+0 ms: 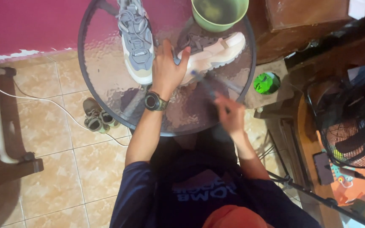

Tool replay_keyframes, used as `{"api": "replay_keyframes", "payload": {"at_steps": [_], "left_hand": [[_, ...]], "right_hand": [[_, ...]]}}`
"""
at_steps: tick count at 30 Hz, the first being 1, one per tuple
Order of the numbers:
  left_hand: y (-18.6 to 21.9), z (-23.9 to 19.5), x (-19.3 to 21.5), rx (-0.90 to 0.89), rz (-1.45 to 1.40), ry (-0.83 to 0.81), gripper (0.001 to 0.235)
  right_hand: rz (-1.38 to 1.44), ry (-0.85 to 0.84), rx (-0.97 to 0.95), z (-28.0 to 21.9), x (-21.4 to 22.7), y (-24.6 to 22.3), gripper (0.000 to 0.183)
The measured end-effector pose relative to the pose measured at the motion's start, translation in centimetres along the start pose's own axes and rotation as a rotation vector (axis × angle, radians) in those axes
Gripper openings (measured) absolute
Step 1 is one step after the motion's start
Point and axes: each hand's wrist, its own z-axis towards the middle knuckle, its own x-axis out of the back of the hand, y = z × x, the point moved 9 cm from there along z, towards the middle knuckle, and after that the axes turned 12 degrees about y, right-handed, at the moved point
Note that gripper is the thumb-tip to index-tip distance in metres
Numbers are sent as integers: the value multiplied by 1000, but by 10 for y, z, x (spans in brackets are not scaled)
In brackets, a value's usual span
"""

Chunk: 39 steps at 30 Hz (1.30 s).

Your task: The person scrubs a white sneaker with a toothbrush, repeatedly dipping the brush into a green bowl of water. They focus on the sole and side panels, rotating the shoe to access different areas.

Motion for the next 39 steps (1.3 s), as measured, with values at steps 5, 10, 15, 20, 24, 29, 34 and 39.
{"api": "replay_keyframes", "payload": {"at_steps": [5,10,15,20,24,29,34,39], "left_hand": [[2,2,3,-11,-10,10,51],[4,-1,4,-13,-45,6,49],[2,0,3,-1,-16,-4,51],[3,0,4,-14,-17,9,51],[0,-1,2,-7,-22,6,47],[2,-3,4,-4,-36,5,47],[3,-1,1,-30,-13,7,47],[3,0,3,-11,-39,12,46]], "right_hand": [[11,35,34,-11,-11,11,11],[-113,269,-85,18,36,4,28],[-46,-17,1,9,6,-17,25],[-148,206,51,8,21,2,24],[135,-138,-58,-21,-25,-30,27],[-49,152,-60,4,15,4,16],[-82,104,142,-6,4,-19,33],[-216,174,170,-10,9,17,31]]}}
